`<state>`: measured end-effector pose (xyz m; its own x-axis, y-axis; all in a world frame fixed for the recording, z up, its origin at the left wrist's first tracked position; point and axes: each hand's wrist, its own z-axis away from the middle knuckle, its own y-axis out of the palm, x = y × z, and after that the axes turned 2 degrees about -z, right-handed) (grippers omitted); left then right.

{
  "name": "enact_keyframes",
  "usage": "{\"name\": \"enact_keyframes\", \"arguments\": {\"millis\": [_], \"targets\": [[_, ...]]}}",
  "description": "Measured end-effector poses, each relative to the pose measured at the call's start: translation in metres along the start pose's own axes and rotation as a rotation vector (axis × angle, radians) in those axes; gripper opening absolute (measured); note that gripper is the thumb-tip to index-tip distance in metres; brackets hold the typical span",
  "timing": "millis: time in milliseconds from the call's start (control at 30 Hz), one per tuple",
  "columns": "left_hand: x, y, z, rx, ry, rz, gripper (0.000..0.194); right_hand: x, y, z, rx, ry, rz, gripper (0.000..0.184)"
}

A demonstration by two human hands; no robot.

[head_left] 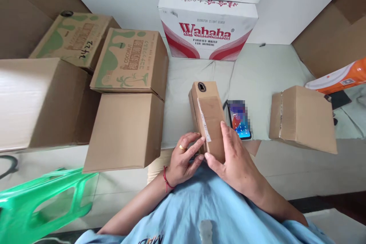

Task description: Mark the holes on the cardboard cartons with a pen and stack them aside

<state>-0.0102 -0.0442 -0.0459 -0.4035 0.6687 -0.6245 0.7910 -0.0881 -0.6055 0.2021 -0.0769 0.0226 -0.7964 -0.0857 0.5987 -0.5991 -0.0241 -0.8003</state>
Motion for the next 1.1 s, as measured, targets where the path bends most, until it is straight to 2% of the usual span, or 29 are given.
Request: {"name": "enact_keyframes", "arguments": {"millis": [100,200,233,300,400,500,633,767,867,967,1033,1100], "targets": [[0.004,0.005,0.002,-0.005,0.023,-0.014,0.063,-0.016,-0.020,-0.001,0.005,0.098,-0.109,0.089],[0.014,0.008,0.001,-0.063,-0.059,-0.042,0.058,-0.043,-0.044,0.000,-0.042,0.245,-0.383,0.079],[0.018,0.009,0.000,-0.082,-0.102,-0.059,0.055,-0.054,-0.052,-0.001,-0.097,0.288,-0.476,0.075],[0.029,0.012,-0.001,-0.096,-0.191,-0.107,0.046,-0.074,-0.065,-0.006,-0.286,0.356,-0.598,0.070],[0.045,0.018,-0.001,-0.038,-0.267,-0.206,0.031,-0.098,-0.078,-0.022,-0.596,0.418,-0.643,0.063],[0.052,0.028,0.002,0.009,-0.245,-0.259,0.024,-0.112,-0.084,-0.044,-0.727,0.486,-0.702,0.056],[0.053,0.037,0.003,-0.019,-0.238,-0.254,0.022,-0.114,-0.082,-0.065,-0.672,0.553,-0.885,0.050],[0.054,0.034,0.004,-0.121,-0.266,-0.187,0.039,-0.095,-0.063,-0.074,-0.421,0.552,-0.896,0.053],[0.055,0.028,0.010,-0.302,-0.297,-0.057,0.051,-0.071,-0.032,-0.074,-0.173,0.504,-0.886,0.064],[0.051,0.023,0.015,-0.493,-0.224,0.012,0.056,-0.051,-0.004,-0.067,-0.009,0.456,-0.921,0.067],[0.047,0.019,0.017,-0.544,-0.150,-0.021,0.062,-0.045,0.001,-0.058,-0.024,0.414,-0.845,0.064],[0.043,0.016,0.018,-0.520,-0.099,-0.071,0.070,-0.050,-0.011,-0.045,-0.204,0.362,-0.672,0.057]]}}
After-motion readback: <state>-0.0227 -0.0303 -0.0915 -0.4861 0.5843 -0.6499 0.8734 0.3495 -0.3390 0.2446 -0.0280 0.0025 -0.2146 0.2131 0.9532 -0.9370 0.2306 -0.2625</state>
